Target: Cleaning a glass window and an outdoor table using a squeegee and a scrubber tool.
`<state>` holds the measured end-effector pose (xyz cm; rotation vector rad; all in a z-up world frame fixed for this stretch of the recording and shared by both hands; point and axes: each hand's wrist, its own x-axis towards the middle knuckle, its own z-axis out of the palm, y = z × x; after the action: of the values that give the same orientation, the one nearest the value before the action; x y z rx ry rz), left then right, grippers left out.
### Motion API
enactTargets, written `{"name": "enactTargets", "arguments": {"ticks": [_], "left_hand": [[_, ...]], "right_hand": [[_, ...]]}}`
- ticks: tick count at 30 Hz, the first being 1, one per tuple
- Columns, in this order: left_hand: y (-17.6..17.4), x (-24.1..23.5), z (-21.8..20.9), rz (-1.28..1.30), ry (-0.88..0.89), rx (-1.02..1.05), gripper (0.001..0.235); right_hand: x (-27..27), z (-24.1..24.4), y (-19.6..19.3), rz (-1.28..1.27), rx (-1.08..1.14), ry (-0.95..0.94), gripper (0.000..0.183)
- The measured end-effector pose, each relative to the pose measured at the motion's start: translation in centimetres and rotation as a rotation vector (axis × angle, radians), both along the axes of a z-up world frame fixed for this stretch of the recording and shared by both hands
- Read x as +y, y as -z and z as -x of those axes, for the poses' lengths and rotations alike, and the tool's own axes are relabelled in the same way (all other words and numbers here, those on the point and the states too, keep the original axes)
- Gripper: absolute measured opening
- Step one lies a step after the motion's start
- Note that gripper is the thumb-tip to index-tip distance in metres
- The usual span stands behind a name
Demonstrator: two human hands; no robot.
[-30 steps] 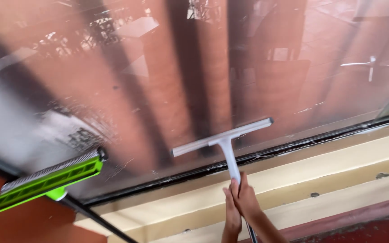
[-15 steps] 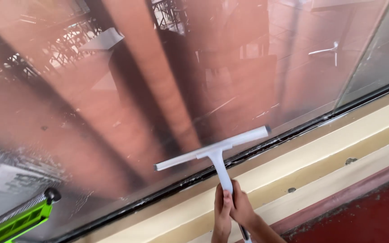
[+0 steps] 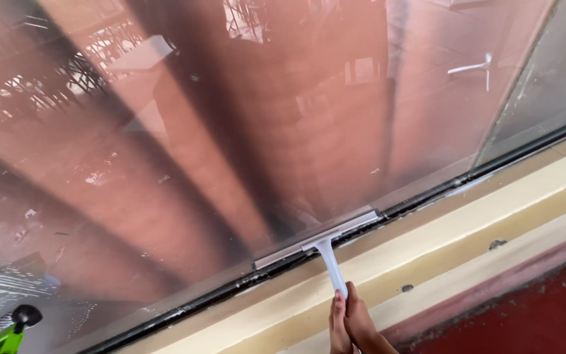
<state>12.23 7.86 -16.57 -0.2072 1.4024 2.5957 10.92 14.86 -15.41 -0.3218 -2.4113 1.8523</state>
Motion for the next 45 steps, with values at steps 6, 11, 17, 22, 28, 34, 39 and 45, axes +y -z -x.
{"name": "enactTargets", "arguments": {"ticks": [6,11,17,22,28,34,39,45], "left_hand": [[-3.8,3.3,0.4,0.144,0.055,-0.069,0.058],[-15.9,6.6,4.2,0.269,0.167,0.402,0.061],[-15.1,9.8,5.3,0.070,0.093,0.224,0.060],[0.2,9.9,1.6,-0.155,0.054,-0.044,0.063],[4.0,11.8,-0.7,-0.184,-0.027,-0.182,0.067],[-7.4,15.0,-0.9,0.071,0.043,0.017,0.069],[-11.3,16.0,-0.6,0.243,0.080,-0.219,0.071],[4.6,15.0,-1.0,-0.172,-0.047,-0.155,0.068]], "right_hand": [[4.4,-0.9,-2.5,0.085,0.195,0.030,0.029],[8.6,2.7,-18.1,0.064,0.338,0.049,0.029],[10.9,3.7,-18.2,-0.040,0.273,0.006,0.031],[10.4,0.8,-5.2,-0.071,-0.009,-0.024,0.032],[12.6,-1.7,-3.0,-0.027,-0.141,-0.098,0.030],[15.9,-1.5,-10.8,0.050,-0.016,-0.032,0.030],[16.4,-0.6,-10.1,0.090,-0.003,-0.048,0.030],[15.4,-1.1,-1.1,0.097,-0.210,-0.113,0.031]]}}
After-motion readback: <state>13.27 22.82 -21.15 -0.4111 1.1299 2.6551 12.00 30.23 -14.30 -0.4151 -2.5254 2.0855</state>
